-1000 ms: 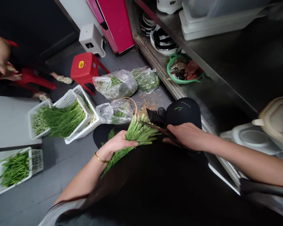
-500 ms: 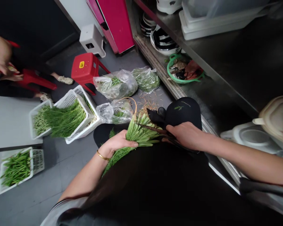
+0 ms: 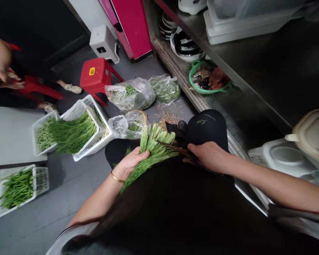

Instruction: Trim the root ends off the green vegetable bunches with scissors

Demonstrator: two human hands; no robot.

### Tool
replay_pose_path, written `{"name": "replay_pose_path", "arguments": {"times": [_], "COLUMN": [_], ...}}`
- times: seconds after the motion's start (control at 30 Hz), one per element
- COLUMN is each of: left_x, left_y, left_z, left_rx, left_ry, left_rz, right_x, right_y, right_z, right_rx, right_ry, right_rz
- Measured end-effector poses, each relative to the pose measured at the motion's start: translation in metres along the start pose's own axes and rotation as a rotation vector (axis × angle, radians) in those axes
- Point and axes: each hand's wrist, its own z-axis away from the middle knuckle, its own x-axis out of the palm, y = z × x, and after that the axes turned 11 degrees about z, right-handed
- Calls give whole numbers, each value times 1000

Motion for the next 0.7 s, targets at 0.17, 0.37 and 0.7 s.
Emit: {"name": "replay_pose_path", "arguments": {"times": [0.17, 0.37, 0.7], "left_x": [2, 8, 11], "left_y": [-3, 2, 1], "left_z": [2, 6, 5], "left_rx": [-55, -58, -75], "left_ry": [255, 190, 203], "left_rz": [-83, -137, -75], "right_x": [-5, -11, -11], "right_y": [3, 8, 6], "right_z": [3, 8, 4], "right_rx": [14, -98, -34], "right_ry": [-4, -9, -22], "right_rz": [25, -76, 26]}}
